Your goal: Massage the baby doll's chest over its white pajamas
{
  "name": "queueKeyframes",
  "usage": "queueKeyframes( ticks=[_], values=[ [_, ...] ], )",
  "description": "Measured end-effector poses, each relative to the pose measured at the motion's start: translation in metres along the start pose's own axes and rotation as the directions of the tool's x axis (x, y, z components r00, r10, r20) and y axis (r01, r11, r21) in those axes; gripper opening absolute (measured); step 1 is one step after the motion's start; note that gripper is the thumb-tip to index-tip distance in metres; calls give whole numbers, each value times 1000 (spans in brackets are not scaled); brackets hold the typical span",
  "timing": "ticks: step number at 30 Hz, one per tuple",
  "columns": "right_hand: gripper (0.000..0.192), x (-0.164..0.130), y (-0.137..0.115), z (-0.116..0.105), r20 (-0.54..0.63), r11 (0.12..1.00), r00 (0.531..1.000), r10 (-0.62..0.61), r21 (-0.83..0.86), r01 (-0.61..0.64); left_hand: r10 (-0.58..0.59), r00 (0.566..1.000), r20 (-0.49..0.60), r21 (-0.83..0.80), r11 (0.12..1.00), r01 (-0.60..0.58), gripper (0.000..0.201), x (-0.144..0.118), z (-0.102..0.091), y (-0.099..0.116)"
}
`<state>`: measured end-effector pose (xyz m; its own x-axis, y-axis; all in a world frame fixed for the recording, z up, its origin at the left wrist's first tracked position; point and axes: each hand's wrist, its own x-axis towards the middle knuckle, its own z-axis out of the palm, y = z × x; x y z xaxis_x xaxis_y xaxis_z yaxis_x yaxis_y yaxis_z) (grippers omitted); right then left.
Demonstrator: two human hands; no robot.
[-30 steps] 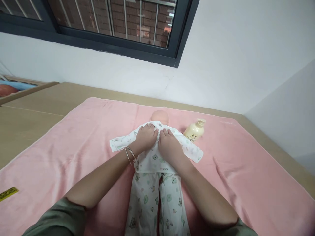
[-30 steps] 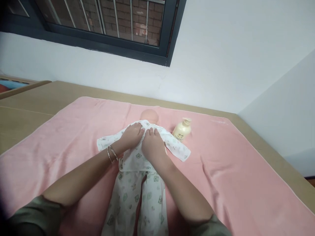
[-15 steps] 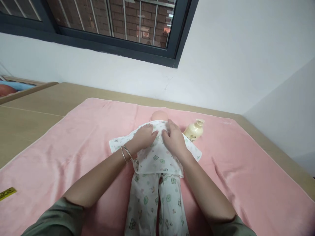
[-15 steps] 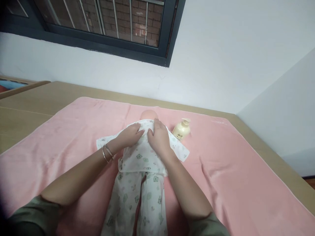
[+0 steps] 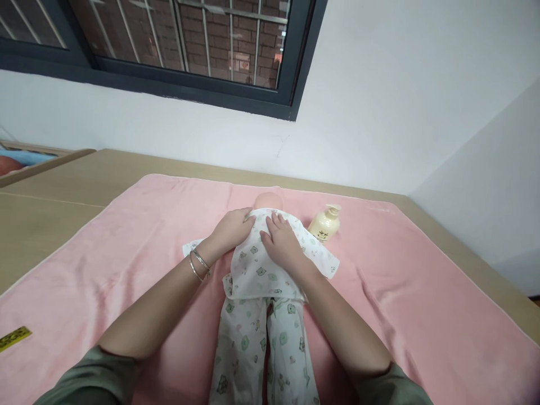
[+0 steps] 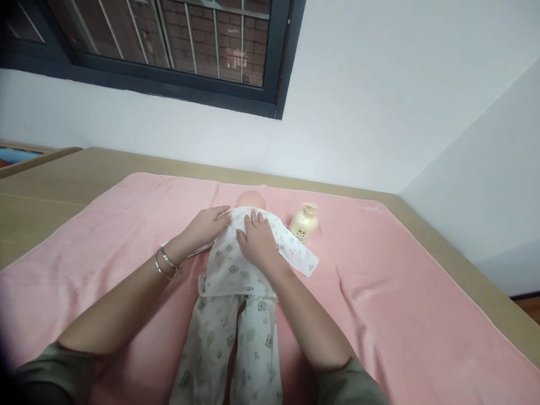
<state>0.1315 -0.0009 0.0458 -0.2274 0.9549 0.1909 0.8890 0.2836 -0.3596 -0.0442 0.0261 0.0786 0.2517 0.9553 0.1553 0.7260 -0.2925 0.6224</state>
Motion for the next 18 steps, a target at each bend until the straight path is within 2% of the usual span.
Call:
queueKeyframes(
  ticks=[3, 6, 8, 12, 14, 16, 18],
  values=[
    [55, 0, 1, -2, -1, 999, 1000, -28, 40, 28, -6, 999, -37, -101, 995, 2, 45, -5, 1, 4],
    [53, -1, 2, -4, -101, 997, 994, -34, 67, 40, -46, 995, -92, -275, 961, 19, 56, -8, 7, 9],
    [52, -2, 2, -2, -140, 998, 989, -44, 46, 51, -89, 989, -115, -437, 899, 30, 63, -7, 14, 14],
    [47, -3, 1, -2, -94, 993, 988, -120, -3, 120, -171, 978, -121, -694, 718, 39, 59, 1, 30, 31],
    [45, -4, 3, -16, -143, 995, 986, -86, 34, 92, -174, 974, -143, -750, 661, 8, 52, 4, 37, 44],
    [45, -8, 8, -41, -266, 993, 964, 16, 119, 16, -135, 983, -124, -817, 577, -23, 43, 5, 43, 63],
    [48, -14, 17, -71, -398, 982, 913, 88, 189, -12, -95, 995, -22, -914, 405, 18, 37, 5, 46, 85]
  ],
)
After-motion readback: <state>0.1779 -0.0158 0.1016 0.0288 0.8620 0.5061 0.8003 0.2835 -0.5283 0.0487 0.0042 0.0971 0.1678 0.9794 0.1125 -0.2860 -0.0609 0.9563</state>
